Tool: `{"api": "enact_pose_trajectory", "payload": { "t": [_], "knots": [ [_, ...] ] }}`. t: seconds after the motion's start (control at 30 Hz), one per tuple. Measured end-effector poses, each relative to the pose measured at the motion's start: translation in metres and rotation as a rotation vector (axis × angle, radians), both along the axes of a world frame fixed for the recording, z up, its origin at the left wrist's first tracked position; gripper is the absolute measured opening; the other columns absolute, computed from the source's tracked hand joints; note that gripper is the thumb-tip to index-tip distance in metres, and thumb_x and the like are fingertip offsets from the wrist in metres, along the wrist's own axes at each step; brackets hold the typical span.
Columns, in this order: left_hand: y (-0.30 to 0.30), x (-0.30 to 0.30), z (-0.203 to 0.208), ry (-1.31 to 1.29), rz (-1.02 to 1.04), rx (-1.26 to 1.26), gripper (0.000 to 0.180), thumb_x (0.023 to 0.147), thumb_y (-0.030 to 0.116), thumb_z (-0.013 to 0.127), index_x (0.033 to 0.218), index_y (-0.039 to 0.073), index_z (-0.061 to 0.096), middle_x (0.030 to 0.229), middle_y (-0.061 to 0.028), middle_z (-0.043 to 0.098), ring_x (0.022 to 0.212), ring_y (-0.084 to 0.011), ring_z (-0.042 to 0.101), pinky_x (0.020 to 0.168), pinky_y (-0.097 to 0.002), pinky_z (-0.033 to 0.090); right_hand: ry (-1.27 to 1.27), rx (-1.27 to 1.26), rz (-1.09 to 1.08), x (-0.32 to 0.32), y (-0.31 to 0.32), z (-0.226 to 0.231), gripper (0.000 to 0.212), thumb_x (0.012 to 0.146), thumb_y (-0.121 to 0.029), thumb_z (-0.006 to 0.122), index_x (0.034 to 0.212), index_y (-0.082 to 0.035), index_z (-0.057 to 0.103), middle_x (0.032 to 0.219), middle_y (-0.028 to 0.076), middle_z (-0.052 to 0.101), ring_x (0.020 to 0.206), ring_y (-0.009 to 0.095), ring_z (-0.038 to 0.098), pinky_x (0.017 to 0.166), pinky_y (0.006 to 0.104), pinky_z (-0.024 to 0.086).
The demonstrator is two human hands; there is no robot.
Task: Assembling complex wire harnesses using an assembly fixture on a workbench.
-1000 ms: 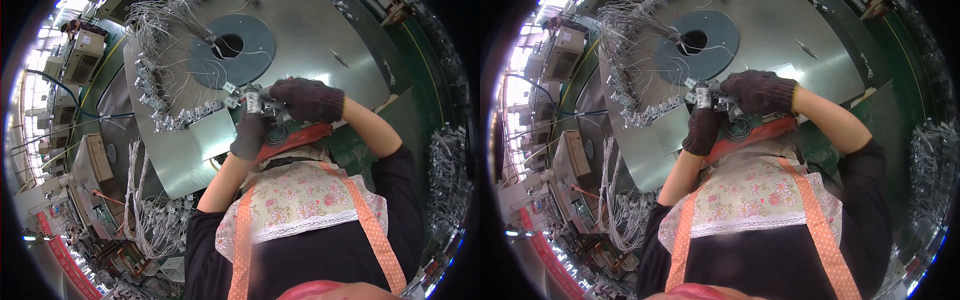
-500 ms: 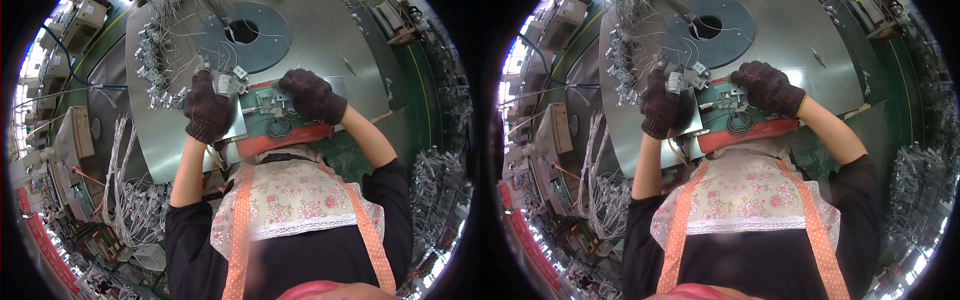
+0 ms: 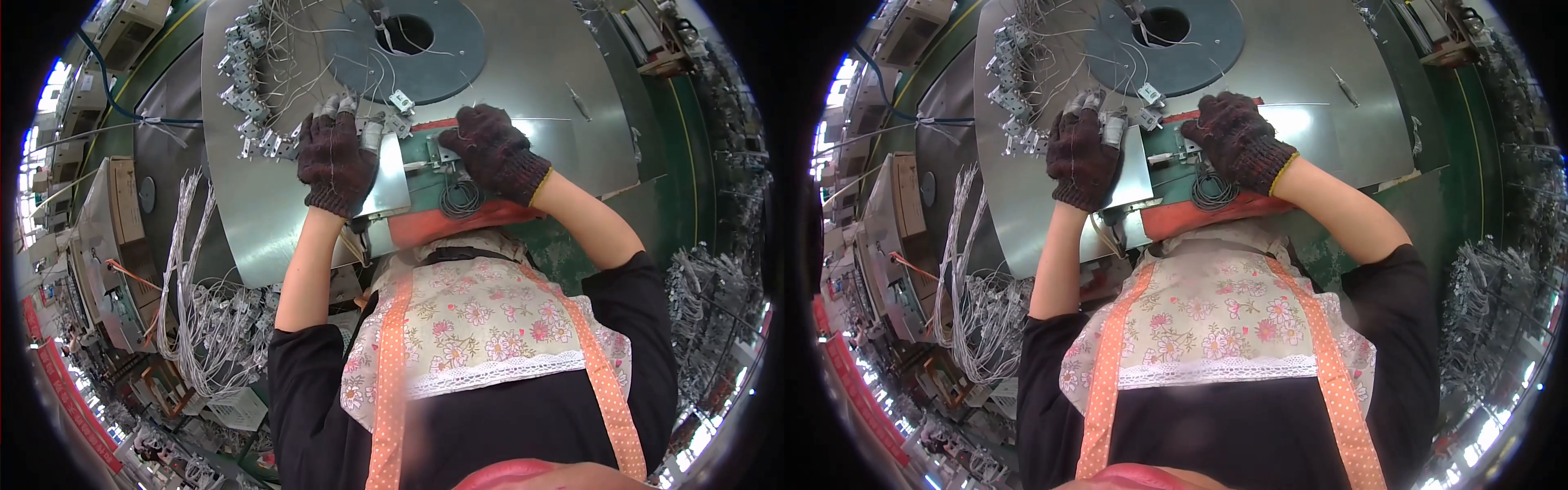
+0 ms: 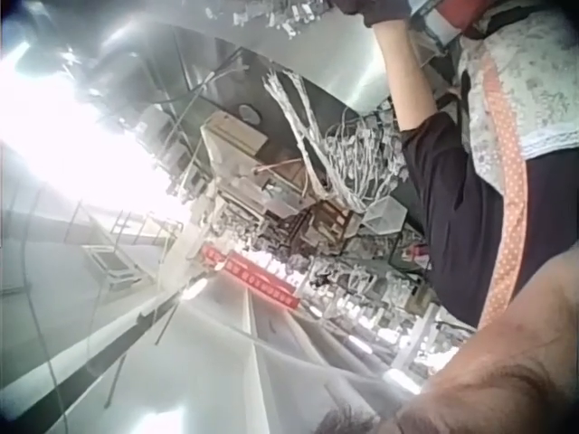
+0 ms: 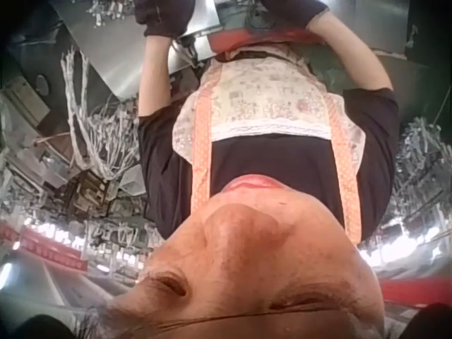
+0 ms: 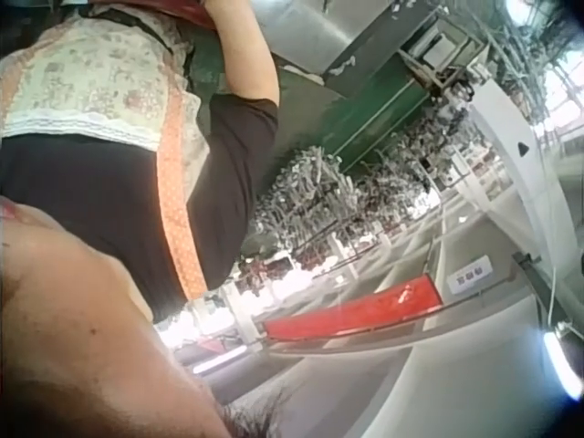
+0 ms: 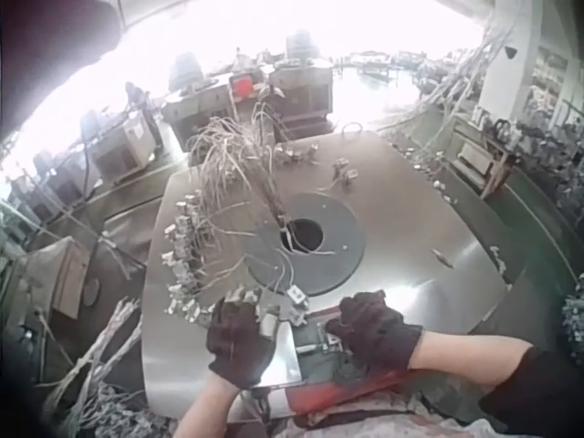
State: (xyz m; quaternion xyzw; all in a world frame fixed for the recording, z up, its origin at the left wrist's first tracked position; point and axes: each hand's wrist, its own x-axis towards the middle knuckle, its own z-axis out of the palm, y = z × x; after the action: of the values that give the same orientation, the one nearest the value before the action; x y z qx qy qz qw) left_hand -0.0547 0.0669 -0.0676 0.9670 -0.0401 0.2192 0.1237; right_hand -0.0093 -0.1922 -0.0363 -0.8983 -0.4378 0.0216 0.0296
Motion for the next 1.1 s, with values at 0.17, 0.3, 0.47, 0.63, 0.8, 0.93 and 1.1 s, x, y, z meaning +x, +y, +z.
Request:
{"api": "enact_pose_trajectory", "payload": {
  "t": [0.17, 0.3, 0.47, 0.63, 0.8, 0.93, 1.1],
  "knots": [
    [-0.011, -0.002, 0.013, -0.106, -0.068, 0.084, 0.045, 0.093, 0.035, 0.068, 0.127, 0.006, 0.067, 0.123, -0.0170, 0.068, 0.119, -0.0373, 0.061, 0.111, -0.0515, 0.040, 0.148, -0.060, -0.113, -0.006, -0.001, -0.008, 0.040, 0.079, -0.017, 0.071, 0.118, -0.009, 0.067, 0.105, 0.020, 0.063, 0.100, 0.036, 0.064, 0.087, 0.0469, 0.052],
    [-0.022, -0.006, 0.007, 0.000, -0.310, -0.013, 0.035, 0.093, 0.031, 0.068, 0.118, 0.005, 0.070, 0.118, -0.0172, 0.070, 0.118, -0.0353, 0.063, 0.112, -0.0486, 0.040, 0.113, 0.139, -0.099, -0.016, -0.009, -0.024, 0.061, 0.078, -0.016, 0.073, 0.135, -0.006, 0.056, 0.103, 0.021, 0.062, 0.102, 0.037, 0.062, 0.088, 0.0484, 0.051],
    [-0.073, 0.003, 0.003, 0.154, -0.588, 0.059, 0.041, 0.090, 0.037, 0.067, 0.115, 0.006, 0.070, 0.112, -0.0167, 0.072, 0.114, -0.0341, 0.065, 0.109, -0.0475, 0.042, 0.140, 0.399, -0.145, -0.033, -0.011, -0.029, 0.088, 0.076, -0.012, 0.075, 0.155, -0.003, 0.037, 0.107, 0.020, 0.063, 0.100, 0.037, 0.061, 0.088, 0.0474, 0.050],
    [-0.098, 0.003, -0.007, 0.346, -0.543, 0.113, 0.036, 0.084, 0.025, 0.063, 0.112, 0.004, 0.069, 0.105, -0.0179, 0.073, 0.108, -0.0336, 0.068, 0.108, -0.0451, 0.044, 0.197, 0.503, -0.128, -0.030, -0.019, -0.027, 0.096, 0.073, -0.008, 0.076, 0.158, -0.005, 0.032, 0.115, 0.019, 0.064, 0.105, 0.036, 0.060, 0.092, 0.0459, 0.050],
    [-0.103, -0.003, 0.001, 0.264, -0.492, 0.052, 0.037, 0.087, 0.024, 0.060, 0.116, 0.001, 0.068, 0.109, -0.0197, 0.072, 0.109, -0.0354, 0.068, 0.110, -0.0482, 0.044, 0.524, 0.580, 0.118, 0.007, -0.044, -0.011, 0.069, 0.081, -0.012, 0.076, 0.145, -0.006, 0.050, 0.111, 0.020, 0.065, 0.102, 0.040, 0.065, 0.090, 0.0463, 0.054],
    [-0.105, -0.005, -0.004, 0.018, -0.458, 0.089, 0.028, 0.088, 0.018, 0.055, 0.108, 0.000, 0.066, 0.092, -0.0184, 0.073, 0.096, -0.0317, 0.070, 0.110, -0.0466, 0.044, 0.551, 0.603, 0.099, 0.055, -0.066, -0.009, 0.050, 0.085, -0.013, 0.079, 0.133, -0.008, 0.064, 0.112, 0.015, 0.067, 0.101, 0.030, 0.068, 0.089, 0.0392, 0.056],
    [-0.109, -0.009, 0.009, 0.419, -0.398, 0.173, 0.041, 0.092, 0.022, 0.057, 0.124, -0.005, 0.062, 0.117, -0.0248, 0.070, 0.118, -0.0388, 0.065, 0.114, -0.0509, 0.042, 0.391, 0.730, -0.025, 0.164, -0.095, -0.041, 0.046, 0.087, -0.011, 0.076, 0.131, -0.009, 0.064, 0.120, 0.013, 0.068, 0.105, 0.028, 0.068, 0.093, 0.0379, 0.055]
  ]
}}
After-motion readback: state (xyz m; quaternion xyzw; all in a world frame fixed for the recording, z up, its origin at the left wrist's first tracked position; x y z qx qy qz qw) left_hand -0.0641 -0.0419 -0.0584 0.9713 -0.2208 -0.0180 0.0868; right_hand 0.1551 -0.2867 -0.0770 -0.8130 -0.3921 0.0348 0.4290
